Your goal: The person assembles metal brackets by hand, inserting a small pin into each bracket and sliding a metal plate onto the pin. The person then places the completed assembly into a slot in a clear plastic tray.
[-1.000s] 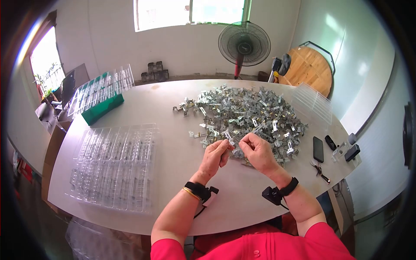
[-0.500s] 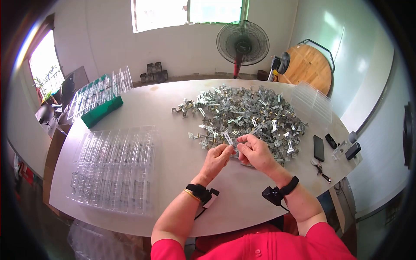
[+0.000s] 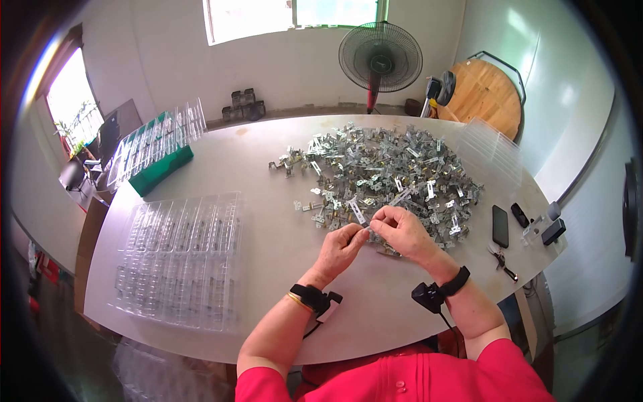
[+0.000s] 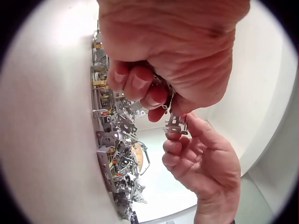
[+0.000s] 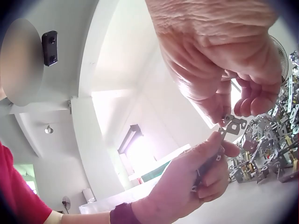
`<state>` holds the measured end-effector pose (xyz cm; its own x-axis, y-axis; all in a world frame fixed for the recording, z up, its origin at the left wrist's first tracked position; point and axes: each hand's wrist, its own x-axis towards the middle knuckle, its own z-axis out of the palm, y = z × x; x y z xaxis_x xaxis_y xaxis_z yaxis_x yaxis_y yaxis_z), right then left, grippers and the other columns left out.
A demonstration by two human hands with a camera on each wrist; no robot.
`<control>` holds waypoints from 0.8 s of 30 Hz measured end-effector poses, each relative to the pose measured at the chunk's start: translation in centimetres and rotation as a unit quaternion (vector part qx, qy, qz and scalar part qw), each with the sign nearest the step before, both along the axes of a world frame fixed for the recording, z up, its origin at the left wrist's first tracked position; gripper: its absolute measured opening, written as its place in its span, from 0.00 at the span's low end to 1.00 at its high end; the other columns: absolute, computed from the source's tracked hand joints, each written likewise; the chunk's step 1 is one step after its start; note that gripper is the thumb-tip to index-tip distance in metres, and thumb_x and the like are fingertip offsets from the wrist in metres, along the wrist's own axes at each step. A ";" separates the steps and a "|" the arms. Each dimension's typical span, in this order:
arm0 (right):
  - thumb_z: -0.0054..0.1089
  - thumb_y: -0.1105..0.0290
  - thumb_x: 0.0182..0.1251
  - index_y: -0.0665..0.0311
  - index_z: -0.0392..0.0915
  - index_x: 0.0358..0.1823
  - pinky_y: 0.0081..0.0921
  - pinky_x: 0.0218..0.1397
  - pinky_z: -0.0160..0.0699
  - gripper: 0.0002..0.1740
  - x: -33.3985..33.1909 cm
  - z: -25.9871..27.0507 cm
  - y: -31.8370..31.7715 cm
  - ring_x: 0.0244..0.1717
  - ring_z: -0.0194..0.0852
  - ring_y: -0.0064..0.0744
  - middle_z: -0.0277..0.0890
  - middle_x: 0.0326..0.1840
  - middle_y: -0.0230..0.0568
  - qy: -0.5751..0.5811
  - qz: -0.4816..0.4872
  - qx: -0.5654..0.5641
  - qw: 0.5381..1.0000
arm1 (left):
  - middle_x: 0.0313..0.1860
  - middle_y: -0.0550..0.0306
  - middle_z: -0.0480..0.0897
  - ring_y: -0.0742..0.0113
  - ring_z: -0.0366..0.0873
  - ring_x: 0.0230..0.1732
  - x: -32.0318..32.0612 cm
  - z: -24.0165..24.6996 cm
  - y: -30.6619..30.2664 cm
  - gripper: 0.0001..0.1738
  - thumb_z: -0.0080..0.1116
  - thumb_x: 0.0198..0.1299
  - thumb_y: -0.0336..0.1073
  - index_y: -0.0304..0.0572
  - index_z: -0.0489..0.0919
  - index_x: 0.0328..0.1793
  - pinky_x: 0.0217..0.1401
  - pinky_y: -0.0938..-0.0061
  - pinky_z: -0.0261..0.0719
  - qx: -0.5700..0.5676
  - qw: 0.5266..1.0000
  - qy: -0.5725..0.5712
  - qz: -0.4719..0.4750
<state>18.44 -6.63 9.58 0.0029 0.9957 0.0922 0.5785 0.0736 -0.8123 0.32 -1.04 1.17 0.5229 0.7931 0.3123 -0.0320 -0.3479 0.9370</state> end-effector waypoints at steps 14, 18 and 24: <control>0.58 0.67 0.79 0.63 0.77 0.44 0.16 0.24 0.63 0.07 -2.2 0.8 2.3 0.23 0.64 0.11 0.70 0.23 0.22 0.175 0.001 0.031 0.984 | 0.18 0.67 0.63 0.76 0.56 0.16 -1.9 0.4 2.4 0.20 0.49 0.78 0.47 0.33 0.78 0.47 0.20 0.78 0.54 -0.360 0.883 -0.297 -0.054; 0.60 0.69 0.77 0.64 0.78 0.43 0.17 0.24 0.60 0.06 -2.6 -1.2 3.2 0.23 0.60 0.09 0.68 0.22 0.20 0.149 0.008 0.014 0.989 | 0.18 0.67 0.62 0.76 0.55 0.16 -2.1 0.2 2.4 0.21 0.48 0.78 0.48 0.34 0.77 0.47 0.20 0.76 0.54 -0.381 0.871 -0.307 -0.047; 0.60 0.69 0.75 0.65 0.79 0.41 0.19 0.25 0.60 0.06 -2.6 -1.3 4.2 0.24 0.60 0.09 0.69 0.22 0.21 0.123 0.009 -0.002 0.992 | 0.18 0.67 0.63 0.76 0.56 0.16 -2.2 0.3 2.4 0.21 0.47 0.79 0.47 0.34 0.78 0.47 0.20 0.77 0.54 -0.384 0.874 -0.297 -0.030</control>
<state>15.83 -2.47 8.27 0.0077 0.9962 0.0869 0.3616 0.0782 -0.9290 -1.90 1.33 1.50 0.4980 0.8644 -0.0691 -0.5881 0.3952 0.7056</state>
